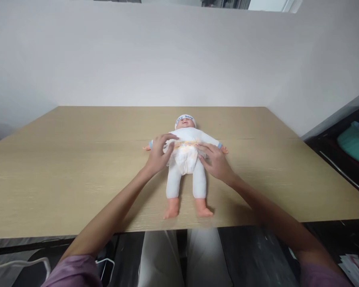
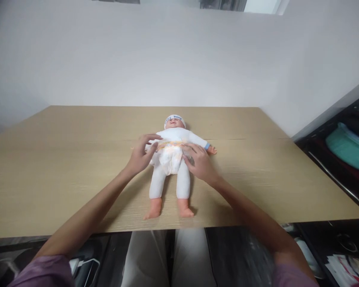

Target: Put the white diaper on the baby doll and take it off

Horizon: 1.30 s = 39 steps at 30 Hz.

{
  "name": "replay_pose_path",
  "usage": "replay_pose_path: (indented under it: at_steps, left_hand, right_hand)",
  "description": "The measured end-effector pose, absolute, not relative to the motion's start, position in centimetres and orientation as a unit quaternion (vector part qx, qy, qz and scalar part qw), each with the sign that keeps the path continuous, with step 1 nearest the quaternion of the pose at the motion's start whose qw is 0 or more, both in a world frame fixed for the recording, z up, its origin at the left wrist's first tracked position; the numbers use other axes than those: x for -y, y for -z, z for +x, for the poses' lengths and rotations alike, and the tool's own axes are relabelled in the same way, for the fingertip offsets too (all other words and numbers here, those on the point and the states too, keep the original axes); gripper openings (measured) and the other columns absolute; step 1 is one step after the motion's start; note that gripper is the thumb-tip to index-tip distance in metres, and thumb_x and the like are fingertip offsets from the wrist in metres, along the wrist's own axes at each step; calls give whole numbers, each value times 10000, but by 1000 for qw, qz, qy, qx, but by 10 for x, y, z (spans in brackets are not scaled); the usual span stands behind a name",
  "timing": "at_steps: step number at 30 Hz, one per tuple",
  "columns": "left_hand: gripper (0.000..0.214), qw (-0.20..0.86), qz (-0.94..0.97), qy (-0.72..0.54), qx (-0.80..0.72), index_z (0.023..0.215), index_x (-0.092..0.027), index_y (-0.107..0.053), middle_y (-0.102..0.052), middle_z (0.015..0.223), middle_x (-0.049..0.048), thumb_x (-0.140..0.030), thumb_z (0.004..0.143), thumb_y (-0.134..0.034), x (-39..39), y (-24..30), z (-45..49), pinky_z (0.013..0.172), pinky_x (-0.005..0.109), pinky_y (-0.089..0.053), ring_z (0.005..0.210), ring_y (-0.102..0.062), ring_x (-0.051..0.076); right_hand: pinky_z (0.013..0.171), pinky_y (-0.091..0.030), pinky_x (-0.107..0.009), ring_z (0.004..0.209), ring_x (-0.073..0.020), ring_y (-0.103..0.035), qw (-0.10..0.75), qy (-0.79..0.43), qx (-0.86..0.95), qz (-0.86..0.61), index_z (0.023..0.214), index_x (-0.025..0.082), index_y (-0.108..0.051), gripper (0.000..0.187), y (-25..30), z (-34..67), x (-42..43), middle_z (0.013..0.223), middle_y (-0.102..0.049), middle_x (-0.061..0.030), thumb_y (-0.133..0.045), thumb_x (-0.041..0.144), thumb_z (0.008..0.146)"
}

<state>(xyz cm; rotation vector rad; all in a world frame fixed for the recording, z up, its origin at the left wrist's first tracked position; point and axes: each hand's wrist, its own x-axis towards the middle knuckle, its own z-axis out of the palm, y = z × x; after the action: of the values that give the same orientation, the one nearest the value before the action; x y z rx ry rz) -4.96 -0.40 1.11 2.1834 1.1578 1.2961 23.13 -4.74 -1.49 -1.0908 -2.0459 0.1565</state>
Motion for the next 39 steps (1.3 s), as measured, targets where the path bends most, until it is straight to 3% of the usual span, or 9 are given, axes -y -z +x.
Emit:
replay_pose_path:
  at_steps: [5, 8, 13, 18, 22, 25, 31, 35, 39]
  left_hand:
    - [328, 112, 890, -298, -326, 1302, -268, -730, -731, 1354, 82, -417, 1136, -489, 4, -27, -11, 1137, 508, -432, 1255, -597, 314]
    - [361, 57, 895, -236, -374, 1254, -246, -758, -714, 1303, 120, -489, 1103, -538, -10, -22, 10, 1059, 548, -429, 1183, -556, 358]
    - [382, 51, 878, -220, -421, 1146, -254, -788, -692, 1163, 115, -595, 1017, -672, -27, -15, 34, 982, 516, -428, 1109, -554, 354]
    - [378, 32, 888, -190, -417, 1173, -255, -791, -671, 1202, 120, -556, 947, -755, -25, -16, 41, 989, 516, -414, 1115, -555, 360]
    - [436, 23, 891, -176, -418, 1211, -268, -797, -657, 1182, 126, -604, 938, -747, -24, -17, 41, 966, 512, -412, 1109, -551, 368]
    - [517, 9, 891, -168, -422, 1239, -270, -801, -649, 1210, 142, -667, 909, -763, -23, -16, 41, 968, 523, -408, 1147, -544, 393]
    - [538, 14, 891, -170, -422, 1247, -289, -788, -651, 1238, 129, -694, 893, -771, -25, -12, 41, 982, 524, -399, 1167, -544, 393]
    - [559, 14, 888, -170, -427, 1269, -268, -759, -662, 1233, 124, -673, 883, -772, -26, -13, 41, 970, 520, -409, 1149, -552, 387]
    - [672, 30, 879, -180, -440, 1386, -211, -671, -685, 1230, 134, -563, 834, -820, -24, -15, 42, 985, 519, -417, 1159, -565, 393]
  right_hand:
    - [1053, -558, -504, 1032, -301, -768, 410, -99, 760, -494, 1246, 220, -729, 313, 48, 261, 33, 1163, -808, -111, -570, 448, 1103]
    - [1030, -532, -484, 993, -306, -753, 380, -86, 745, -542, 1170, 208, -733, 328, 58, 285, 23, 1055, -817, -111, -562, 478, 1096]
    - [783, -501, -373, 847, -272, -706, 325, -84, 714, -614, 985, 245, -701, 298, 66, 300, 17, 884, -764, -67, -656, 535, 1034]
    - [802, -486, -372, 846, -272, -673, 318, -92, 695, -638, 906, 256, -624, 300, 79, 295, 14, 777, -693, -35, -769, 517, 937]
    - [729, -448, -354, 758, -242, -639, 329, -137, 651, -670, 830, 264, -583, 362, 80, 292, 13, 745, -675, -15, -820, 537, 862]
    - [684, -400, -343, 685, -216, -592, 340, -176, 636, -670, 773, 260, -580, 393, 76, 292, 13, 691, -639, -2, -764, 595, 867]
    - [657, -392, -322, 663, -182, -503, 451, -327, 597, -577, 713, 251, -559, 514, 61, 286, 7, 675, -547, 15, -660, 743, 828]
    - [652, -406, -306, 673, -171, -506, 482, -368, 594, -529, 743, 250, -561, 466, 45, 256, -7, 689, -541, 30, -667, 692, 844]
    - [690, -459, -311, 716, -182, -560, 452, -341, 651, -506, 740, 257, -507, 379, 35, 222, -23, 716, -567, 22, -594, 581, 915]
